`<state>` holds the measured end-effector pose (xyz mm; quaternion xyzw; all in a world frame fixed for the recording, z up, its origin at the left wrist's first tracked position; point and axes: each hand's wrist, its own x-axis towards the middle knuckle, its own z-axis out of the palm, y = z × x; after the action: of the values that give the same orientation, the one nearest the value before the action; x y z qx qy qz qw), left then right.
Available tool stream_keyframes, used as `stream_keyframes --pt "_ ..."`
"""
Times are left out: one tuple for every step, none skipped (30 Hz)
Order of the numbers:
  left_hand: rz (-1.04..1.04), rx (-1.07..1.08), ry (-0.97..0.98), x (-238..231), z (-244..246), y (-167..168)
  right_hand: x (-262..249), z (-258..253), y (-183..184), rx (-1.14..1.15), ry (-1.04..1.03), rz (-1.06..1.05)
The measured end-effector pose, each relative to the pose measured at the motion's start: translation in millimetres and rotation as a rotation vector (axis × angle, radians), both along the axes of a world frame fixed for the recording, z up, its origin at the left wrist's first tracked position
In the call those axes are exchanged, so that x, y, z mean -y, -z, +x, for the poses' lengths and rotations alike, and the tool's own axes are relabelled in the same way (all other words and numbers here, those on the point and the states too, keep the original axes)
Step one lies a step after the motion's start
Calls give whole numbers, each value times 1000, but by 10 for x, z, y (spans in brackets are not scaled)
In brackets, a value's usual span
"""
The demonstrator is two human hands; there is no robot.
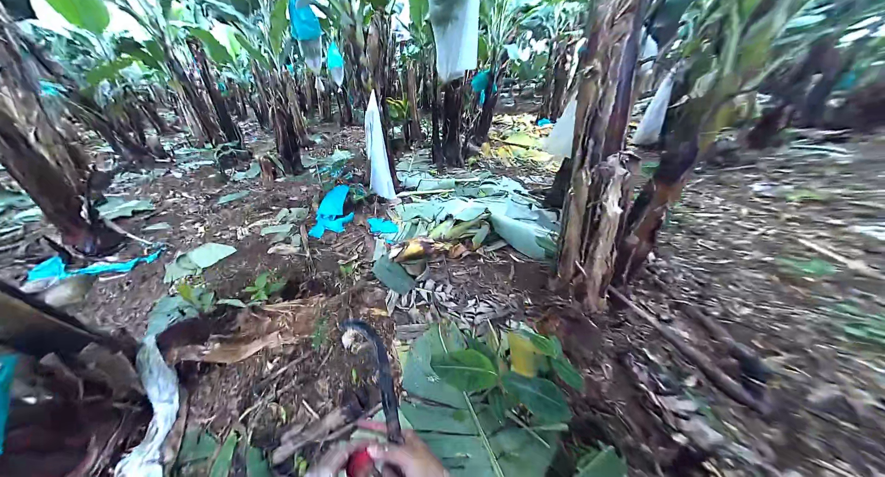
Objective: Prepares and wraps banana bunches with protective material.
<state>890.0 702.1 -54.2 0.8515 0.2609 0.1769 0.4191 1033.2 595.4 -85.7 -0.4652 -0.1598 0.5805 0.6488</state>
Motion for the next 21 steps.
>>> stream_keyframes --pt "17 -1 6 -174 240 126 -157 253 121 16 -15 -12" --pt "18 5 -5 -386 574 187 -391 612 177 52 -29 -10" --pt "-1 -2 -28 -627 901 228 -665 963 212 70 -42 3" --pt "-28 -5 -53 -828 1144 257 -900 1221 233 54 -50 11" --pt "-48 -17 -72 -995 1373 253 -1093 1462 212 38 -62 8" --pt "-62 -32 -84 -1139 1583 213 -1254 1692 154 22 -83 1" --pt "-76 -46 -93 -1289 1756 149 -1413 1895 78 10 -113 -5" --pt "-86 -43 -105 -1447 1905 80 -1583 2077 -1 6 -147 -12" --pt "-93 -31 -119 -1618 2050 27 -1772 2253 -62 16 -178 -15" --pt "-103 -24 -131 -1802 2204 11 -1965 2432 -100 36 -200 -22" --pt "-124 -21 -134 -1992 2364 42 -2148 2613 -104 54 -217 -29" --pt "-149 -20 -129 -2181 2528 93 -2320 2796 -72 70 -231 -35" --pt "-173 -28 -123 -2370 2697 148 -2491 2973 -22 84 -242 -41" --pt "-189 -30 -115 -2561 2866 200 -2667 3142 30 89 -243 -47" --pt "-202 -24 -106 -2756 3035 248 -2850 3305 86 91 -239 -50" --pt "-216 -7 -99 -2958 3216 297 -3043 3476 140 94 -234 -48" --pt "-232 17 -93 -3173 3408 349 -3252 3660 175 108 -229 -50" --pt "-248 30 -95 -3395 3587 413 -3473 3840 215 126 -230 -57" --pt "-258 37 -106 -3631 3760 483 -3712 4012 252 152 -234 -62" --pt "-253 42 -120 -3889 3943 568 -3975 4192 300 180 -241 -62" --pt "-241 44 -127 -4149 4120 636 -4238 4365 348 201 -245 -57"
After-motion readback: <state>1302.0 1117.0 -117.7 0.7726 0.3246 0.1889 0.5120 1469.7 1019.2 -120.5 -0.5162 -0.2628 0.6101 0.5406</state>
